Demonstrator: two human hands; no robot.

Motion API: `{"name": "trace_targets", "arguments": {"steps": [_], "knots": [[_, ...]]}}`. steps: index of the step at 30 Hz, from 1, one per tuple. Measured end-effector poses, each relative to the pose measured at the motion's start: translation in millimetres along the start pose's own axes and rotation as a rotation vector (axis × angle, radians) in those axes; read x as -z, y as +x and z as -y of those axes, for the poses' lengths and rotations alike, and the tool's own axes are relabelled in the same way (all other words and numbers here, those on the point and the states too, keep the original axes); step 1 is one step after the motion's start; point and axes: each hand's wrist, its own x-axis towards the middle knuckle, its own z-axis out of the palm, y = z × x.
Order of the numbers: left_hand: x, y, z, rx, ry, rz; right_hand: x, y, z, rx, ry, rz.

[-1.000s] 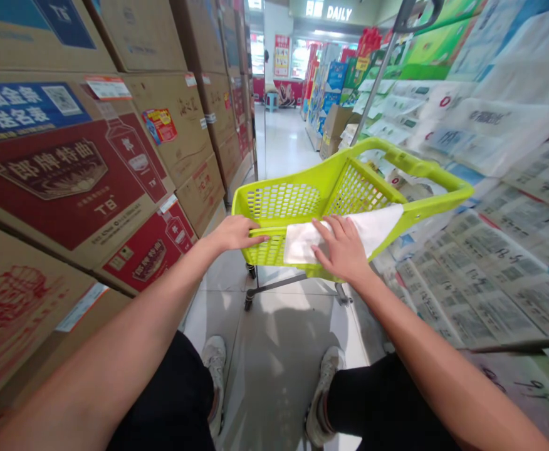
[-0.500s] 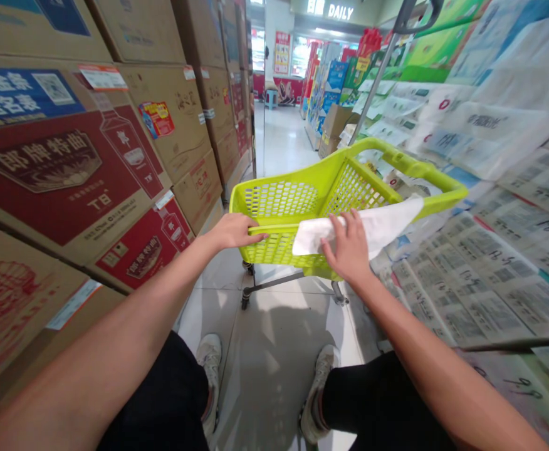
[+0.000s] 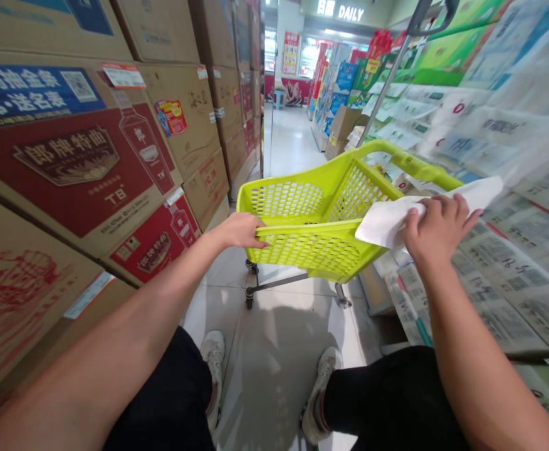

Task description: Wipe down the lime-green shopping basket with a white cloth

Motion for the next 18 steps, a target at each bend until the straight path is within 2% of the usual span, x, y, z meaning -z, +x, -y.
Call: {"name": "trace_targets", "arguments": {"steps": [2,5,7,9,11,13,15,18], "knots": [[-4,0,6,-0.016,-0.013,-0.024,5,1,5,0.032,-0.019,0.024],[-17,-1,21,-0.007,-0.029,-0.232,22,0,22,0.094,-0.039,0.083],[-25,-2,26,0.093,-0.006,-0.402,39,-2,36,0.135,-0.032,0.11],[-29,0,23,0.206,-0.002,-0.514,59,-2,50,0.199,0.021,0.158],[-28,4,12,0.269,-0.058,-0.569,80,0,62,0.241,0.095,0.176],[-23,10,-4,0.274,-0.18,-0.597,97,4,68,0.221,0.102,0.13],[-18,19,-22,0.208,-0.375,-0.625,108,9,68,0.193,0.041,0.103],[-11,35,-47,0.065,-0.74,-0.662,113,14,68,0.276,0.064,0.228]]}}
